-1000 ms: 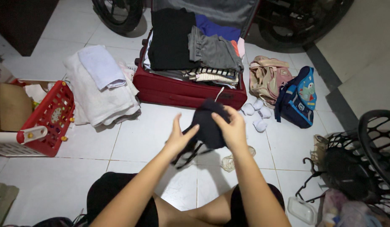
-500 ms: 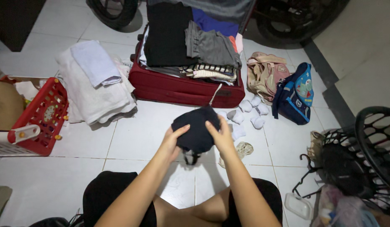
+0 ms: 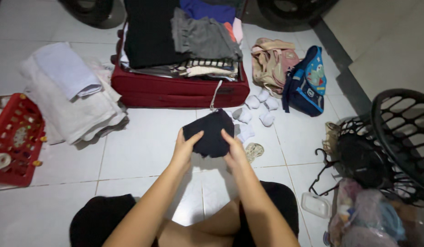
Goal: The person folds items of clothing including a t-shirt and undergarments by hand and places them into an open suitcase.
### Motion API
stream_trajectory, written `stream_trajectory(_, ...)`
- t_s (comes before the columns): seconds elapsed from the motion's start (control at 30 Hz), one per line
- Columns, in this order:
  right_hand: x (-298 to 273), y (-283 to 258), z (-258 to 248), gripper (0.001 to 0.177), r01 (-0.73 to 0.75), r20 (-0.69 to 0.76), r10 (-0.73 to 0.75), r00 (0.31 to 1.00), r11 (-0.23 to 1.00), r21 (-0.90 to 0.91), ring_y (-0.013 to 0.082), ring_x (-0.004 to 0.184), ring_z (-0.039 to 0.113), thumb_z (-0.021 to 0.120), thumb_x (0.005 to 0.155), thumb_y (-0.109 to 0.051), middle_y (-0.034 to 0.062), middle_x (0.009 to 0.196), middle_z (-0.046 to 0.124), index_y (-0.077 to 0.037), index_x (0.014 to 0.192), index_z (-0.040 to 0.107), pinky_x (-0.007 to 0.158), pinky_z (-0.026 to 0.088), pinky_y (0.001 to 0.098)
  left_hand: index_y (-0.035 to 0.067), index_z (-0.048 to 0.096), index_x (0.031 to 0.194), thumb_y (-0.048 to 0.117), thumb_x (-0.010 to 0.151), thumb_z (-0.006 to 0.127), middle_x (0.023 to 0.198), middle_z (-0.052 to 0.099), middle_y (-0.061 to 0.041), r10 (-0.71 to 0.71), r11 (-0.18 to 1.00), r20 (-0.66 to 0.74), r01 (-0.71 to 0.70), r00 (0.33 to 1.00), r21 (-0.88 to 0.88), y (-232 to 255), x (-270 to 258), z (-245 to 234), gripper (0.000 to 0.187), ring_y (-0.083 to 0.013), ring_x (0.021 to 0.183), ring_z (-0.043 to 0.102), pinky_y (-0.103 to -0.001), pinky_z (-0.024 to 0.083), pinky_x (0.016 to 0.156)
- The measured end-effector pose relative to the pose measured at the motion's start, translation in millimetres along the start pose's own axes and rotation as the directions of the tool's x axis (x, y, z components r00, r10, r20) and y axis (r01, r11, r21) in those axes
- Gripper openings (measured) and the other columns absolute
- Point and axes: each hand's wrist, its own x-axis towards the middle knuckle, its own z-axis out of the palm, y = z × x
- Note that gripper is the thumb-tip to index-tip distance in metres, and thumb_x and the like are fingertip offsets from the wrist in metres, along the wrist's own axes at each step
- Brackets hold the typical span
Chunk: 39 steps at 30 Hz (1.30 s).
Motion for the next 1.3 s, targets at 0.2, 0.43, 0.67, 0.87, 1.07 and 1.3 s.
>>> stream_trajectory(0.2, 2.2, -52.7, -28.5, 0.051, 0.004, -0.015, -0.008, 1.000, 0.979, -0.203, 0.0232, 0.112, 0.068, 0.066, 0.098, -0.028, 0.0136, 0.127, 0.069, 0.002, 0.137, 0.056, 0.098, 0.055, 0.0375, 0.002, 0.056, 0.138, 0.017, 0.082, 0.077, 0.125, 0.069, -0.016, -0.265, 0.894, 0.288, 0.346, 0.920, -0.285, -26.3, 29.4, 36.6, 0.061, -0.0281, 0.113, 0.067, -0.042, 0.054, 0.096)
stream_trajectory(0.43, 27.0, -74.3, -142.4, 0.042, 0.066, -0.290, -0.290, 0.912, 0.802, -0.594, 0.0170, 0.091, 0.068, 0.062, 0.098, -0.026, 0.0090, 0.107, 0.069, -0.008, 0.136, 0.057, 0.077, 0.056, 0.0374, -0.001, 0.059, 0.136, 0.010, 0.081, 0.078, 0.128, 0.069, -0.017, -0.161, 0.949, 0.152, 0.195, 0.975, -0.248, -74.5, 80.7, 49.8, 0.059, -0.0289, 0.118, 0.067, -0.041, 0.054, 0.102)
stream_trajectory(0.67, 31.3, 24.0, -243.1, 0.038, -0.057, -0.265, -0.535, 0.802, 0.373, -0.926, 0.0327, 0.105, 0.072, 0.072, 0.072, -0.004, 0.0183, 0.107, 0.073, -0.005, 0.110, 0.073, 0.091, 0.056, 0.0376, 0.003, 0.057, 0.136, 0.007, 0.082, 0.077, 0.127, 0.069, -0.017, -0.164, 0.928, 0.164, 0.209, 0.973, -0.308, -114.9, 119.9, 76.7, 0.058, -0.0317, 0.117, 0.067, -0.045, 0.054, 0.102)
stream_trajectory(0.87, 33.4, 20.8, -234.5, 0.034, -0.335, -0.316, -0.450, 0.836, 0.038, -0.941, 0.0392, 0.129, 0.052, 0.073, 0.074, -0.022, 0.0175, 0.127, 0.066, -0.022, 0.107, 0.079, 0.116, 0.041, 0.0434, 0.019, 0.028, 0.155, 0.017, 0.087, 0.078, 0.139, 0.051, -0.014, -0.413, 0.911, -0.163, 0.409, 0.896, -0.062, -141.1, 165.4, 110.9, 0.084, -0.0322, 0.124, 0.056, -0.050, 0.045, 0.101)
stream_trajectory(1.07, 49.2, 34.4, -252.3, 0.032, -0.412, -0.452, -0.421, 0.787, 0.188, -0.892, 0.0381, 0.113, 0.062, 0.078, 0.074, -0.025, 0.0169, 0.126, 0.062, -0.014, 0.104, 0.077, 0.100, 0.050, 0.0441, 0.002, 0.052, 0.139, 0.013, 0.082, 0.076, 0.131, 0.062, -0.019, 0.016, 0.817, -0.048, 0.015, 0.999, 0.576, -253.7, 179.1, 32.0, 0.063, -0.0284, 0.116, 0.062, -0.036, 0.051, 0.098)
stream_trajectory(1.3, 23.9, -26.4, -175.6, 0.039, 0.270, -0.113, -0.409, 0.905, 0.761, -0.590, 0.0292, 0.112, 0.066, 0.070, 0.086, 0.005, 0.0177, 0.125, 0.068, -0.006, 0.123, 0.067, 0.093, 0.054, 0.0368, -0.001, 0.059, 0.135, 0.001, 0.087, 0.066, 0.133, 0.063, -0.017, -0.026, 0.970, 0.209, -0.026, 0.977, 0.243, -250.0, 139.8, 1.3, 0.048, -0.0239, 0.122, 0.059, -0.034, 0.051, 0.101)
